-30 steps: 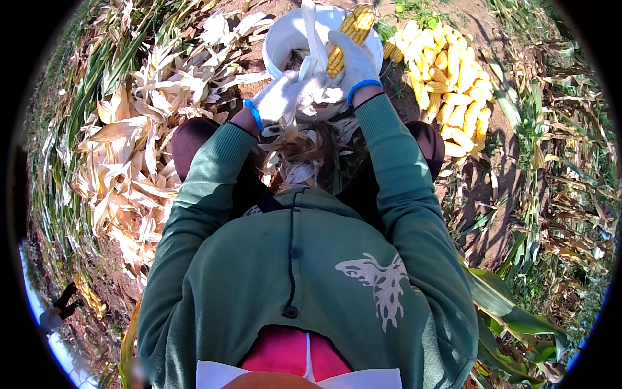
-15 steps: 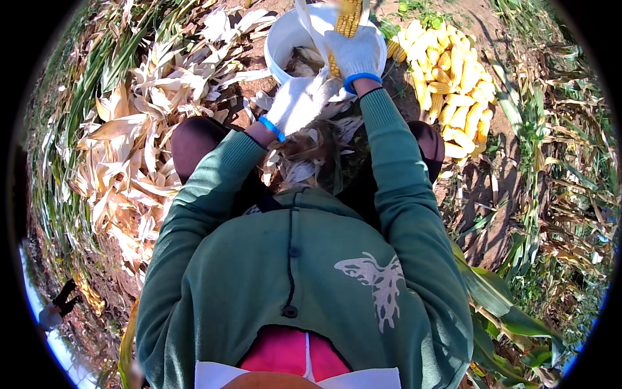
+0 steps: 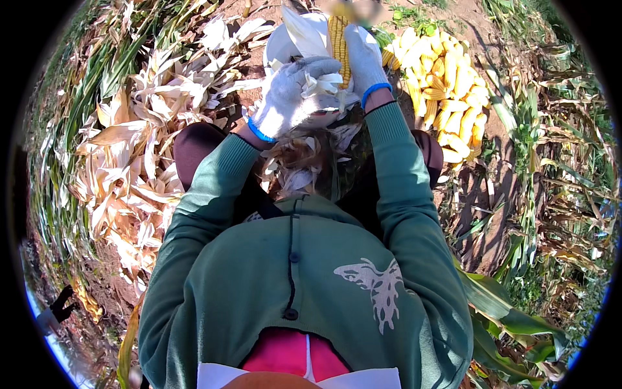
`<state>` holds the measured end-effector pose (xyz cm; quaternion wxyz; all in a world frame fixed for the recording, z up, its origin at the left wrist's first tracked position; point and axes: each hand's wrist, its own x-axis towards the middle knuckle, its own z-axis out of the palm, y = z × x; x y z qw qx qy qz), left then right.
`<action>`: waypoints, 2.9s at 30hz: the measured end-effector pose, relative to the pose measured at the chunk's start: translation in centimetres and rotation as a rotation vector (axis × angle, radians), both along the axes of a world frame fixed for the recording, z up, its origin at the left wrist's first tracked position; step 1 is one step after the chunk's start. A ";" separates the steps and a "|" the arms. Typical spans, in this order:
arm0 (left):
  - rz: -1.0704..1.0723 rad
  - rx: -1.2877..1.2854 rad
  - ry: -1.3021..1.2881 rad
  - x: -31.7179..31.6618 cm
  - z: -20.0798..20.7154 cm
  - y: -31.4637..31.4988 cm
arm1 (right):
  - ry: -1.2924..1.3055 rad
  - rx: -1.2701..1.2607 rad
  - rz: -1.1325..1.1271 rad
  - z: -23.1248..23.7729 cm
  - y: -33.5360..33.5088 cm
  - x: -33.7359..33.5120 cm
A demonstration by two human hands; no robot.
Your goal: The person sits on the ground in a cornfield and shucks corn cobs by hand, removing the husks and placing the cleaned cobs into a white bucket. The person repeatedly picks up cobs, peels them, and discards the husks onto the ground.
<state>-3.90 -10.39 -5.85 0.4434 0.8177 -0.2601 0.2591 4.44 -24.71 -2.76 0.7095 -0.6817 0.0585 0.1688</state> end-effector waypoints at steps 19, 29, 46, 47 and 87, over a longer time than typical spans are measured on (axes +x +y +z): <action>0.232 0.145 0.377 2.6 -7.2 0.1 | -0.207 0.070 -0.030 -2.6 0.5 0.6; -0.010 -0.237 0.593 -0.2 -2.7 -1.0 | -0.243 0.083 -0.207 -1.8 0.5 0.7; -0.527 -1.052 0.909 -0.6 -2.6 -1.0 | 0.213 0.559 0.199 -3.8 -1.5 4.1; -0.520 -1.037 0.813 -0.6 -2.3 -1.5 | 0.254 0.606 0.204 -4.4 -2.0 4.2; 0.840 0.721 -0.348 -4.8 9.5 18.2 | -0.019 0.069 -0.131 -8.4 -12.7 9.3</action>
